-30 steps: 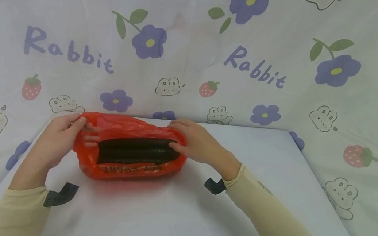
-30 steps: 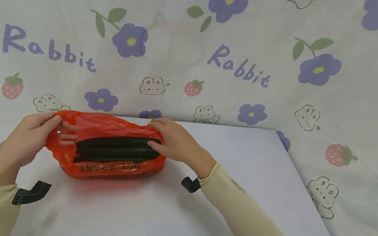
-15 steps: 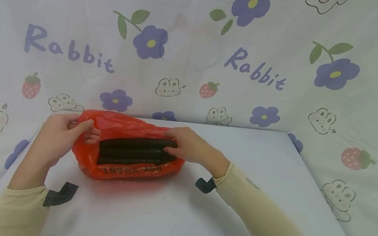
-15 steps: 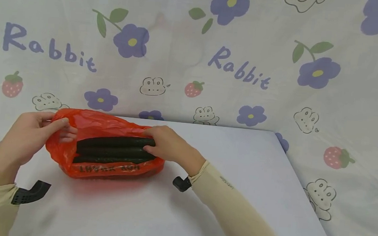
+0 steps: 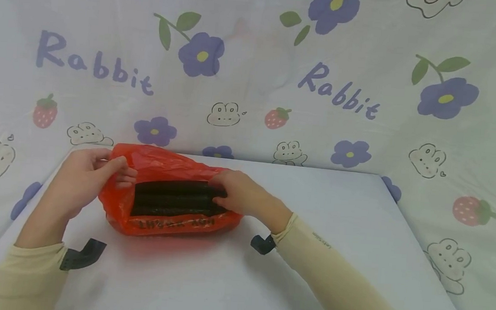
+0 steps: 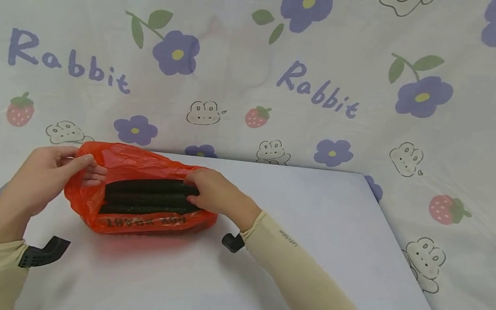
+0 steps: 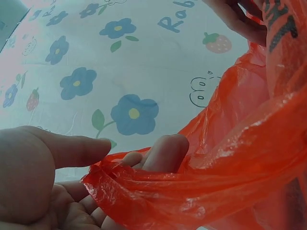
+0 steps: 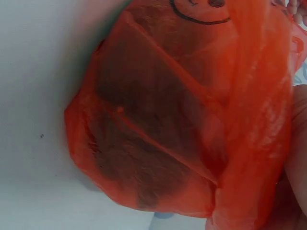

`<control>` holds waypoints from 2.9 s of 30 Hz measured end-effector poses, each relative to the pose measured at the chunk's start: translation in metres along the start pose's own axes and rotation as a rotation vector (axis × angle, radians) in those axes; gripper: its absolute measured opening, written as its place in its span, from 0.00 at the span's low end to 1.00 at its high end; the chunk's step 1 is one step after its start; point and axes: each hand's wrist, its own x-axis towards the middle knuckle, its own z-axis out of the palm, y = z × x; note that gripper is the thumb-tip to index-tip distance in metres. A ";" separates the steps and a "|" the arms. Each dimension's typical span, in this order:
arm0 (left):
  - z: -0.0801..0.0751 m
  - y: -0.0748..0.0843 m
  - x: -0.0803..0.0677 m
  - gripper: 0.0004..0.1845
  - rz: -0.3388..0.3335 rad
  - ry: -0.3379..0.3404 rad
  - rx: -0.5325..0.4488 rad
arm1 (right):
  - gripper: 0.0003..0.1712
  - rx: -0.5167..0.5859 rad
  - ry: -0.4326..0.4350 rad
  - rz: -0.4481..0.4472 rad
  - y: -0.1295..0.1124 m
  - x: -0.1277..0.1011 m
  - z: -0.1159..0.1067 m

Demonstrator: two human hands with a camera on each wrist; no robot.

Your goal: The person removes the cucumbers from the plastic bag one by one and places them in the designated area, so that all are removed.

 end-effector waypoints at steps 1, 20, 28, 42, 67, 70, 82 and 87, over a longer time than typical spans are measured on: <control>0.000 0.000 0.000 0.25 0.002 -0.004 -0.003 | 0.25 -0.006 -0.002 0.005 0.000 0.001 0.001; 0.002 0.000 -0.001 0.25 -0.019 -0.012 0.014 | 0.16 -0.176 -0.050 0.042 -0.003 0.008 0.018; 0.003 0.002 0.000 0.25 -0.021 -0.014 0.019 | 0.17 -0.342 -0.053 -0.002 -0.006 0.006 0.023; 0.002 0.002 0.001 0.26 -0.016 0.000 0.051 | 0.18 -0.262 -0.052 0.048 -0.008 0.009 0.023; 0.002 0.003 -0.001 0.23 -0.009 0.017 0.054 | 0.12 -0.321 -0.058 -0.007 -0.015 0.012 0.028; 0.002 0.003 0.000 0.23 -0.015 0.018 0.054 | 0.12 -0.305 -0.049 -0.025 -0.018 0.015 0.027; 0.000 0.004 0.000 0.23 -0.017 0.023 0.058 | 0.12 -0.325 -0.010 -0.093 -0.029 0.029 0.032; 0.000 0.002 0.001 0.24 -0.019 0.020 0.057 | 0.11 -0.341 -0.007 -0.075 -0.029 0.029 0.033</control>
